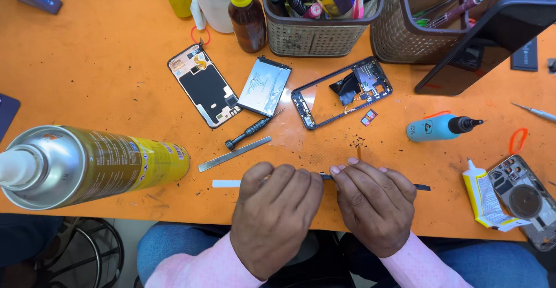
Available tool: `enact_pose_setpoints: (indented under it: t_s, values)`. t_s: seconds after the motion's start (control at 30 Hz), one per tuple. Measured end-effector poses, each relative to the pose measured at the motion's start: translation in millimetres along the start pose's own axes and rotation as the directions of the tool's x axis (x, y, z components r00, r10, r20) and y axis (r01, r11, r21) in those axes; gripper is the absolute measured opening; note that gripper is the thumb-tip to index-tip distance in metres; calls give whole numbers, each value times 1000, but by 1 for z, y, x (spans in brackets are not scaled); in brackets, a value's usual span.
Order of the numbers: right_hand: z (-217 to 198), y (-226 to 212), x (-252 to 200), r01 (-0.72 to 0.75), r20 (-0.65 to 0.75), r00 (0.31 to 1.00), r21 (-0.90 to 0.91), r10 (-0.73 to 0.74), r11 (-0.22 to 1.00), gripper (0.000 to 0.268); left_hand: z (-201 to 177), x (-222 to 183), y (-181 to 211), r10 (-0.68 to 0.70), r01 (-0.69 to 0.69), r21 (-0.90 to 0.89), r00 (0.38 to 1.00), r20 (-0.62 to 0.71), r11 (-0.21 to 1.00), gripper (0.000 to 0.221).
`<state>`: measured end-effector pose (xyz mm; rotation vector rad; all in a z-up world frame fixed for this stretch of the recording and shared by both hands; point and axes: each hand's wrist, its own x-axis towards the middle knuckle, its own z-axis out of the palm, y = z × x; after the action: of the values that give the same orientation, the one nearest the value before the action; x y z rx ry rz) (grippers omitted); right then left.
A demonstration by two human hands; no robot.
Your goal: The person applies liquid from a dispenser to the edge of a phone frame, pries the battery out of the chassis using a tool, and then peels off adhesive strips from the internal surface by hand.
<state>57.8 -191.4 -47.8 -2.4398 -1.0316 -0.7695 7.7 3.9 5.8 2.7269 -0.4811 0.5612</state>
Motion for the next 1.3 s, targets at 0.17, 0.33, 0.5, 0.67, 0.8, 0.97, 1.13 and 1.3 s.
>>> enact_pose_setpoints:
  t_s: [0.17,0.33,0.5,0.67,0.8,0.97,1.13,1.3]
  values:
    - [-3,0,2,-4,21,1000,-4,4,1000,25,-5,7,-4,23,-23,-58,1000,9,998,24]
    - [0,2,1,-1,17,1000,-5,1,1000,25,-5,15,-15,-26,52,-233,993,114,971,15]
    - [0,1,0,2,1,1000,-8,-2,1000,26,-2,22,-18,-198,267,-379,957,213,886,5]
    - [2,2,0,-18,5,1000,8,18,1000,26,1,12,-18,-192,199,-402,980,58,894,10]
    - [2,2,-2,-25,9,1000,7,25,1000,28,7,3,-19,-295,258,-447,955,-13,856,15]
    - [2,2,-2,-31,14,999,3,31,1000,29,11,-8,-22,-393,382,-550,914,103,743,14]
    - [1,2,-3,-36,27,999,27,35,999,30,28,-14,-23,-399,348,-619,915,60,704,17]
    - [2,2,-3,-40,30,999,21,39,999,30,36,-18,-21,-314,261,-551,949,-2,793,15]
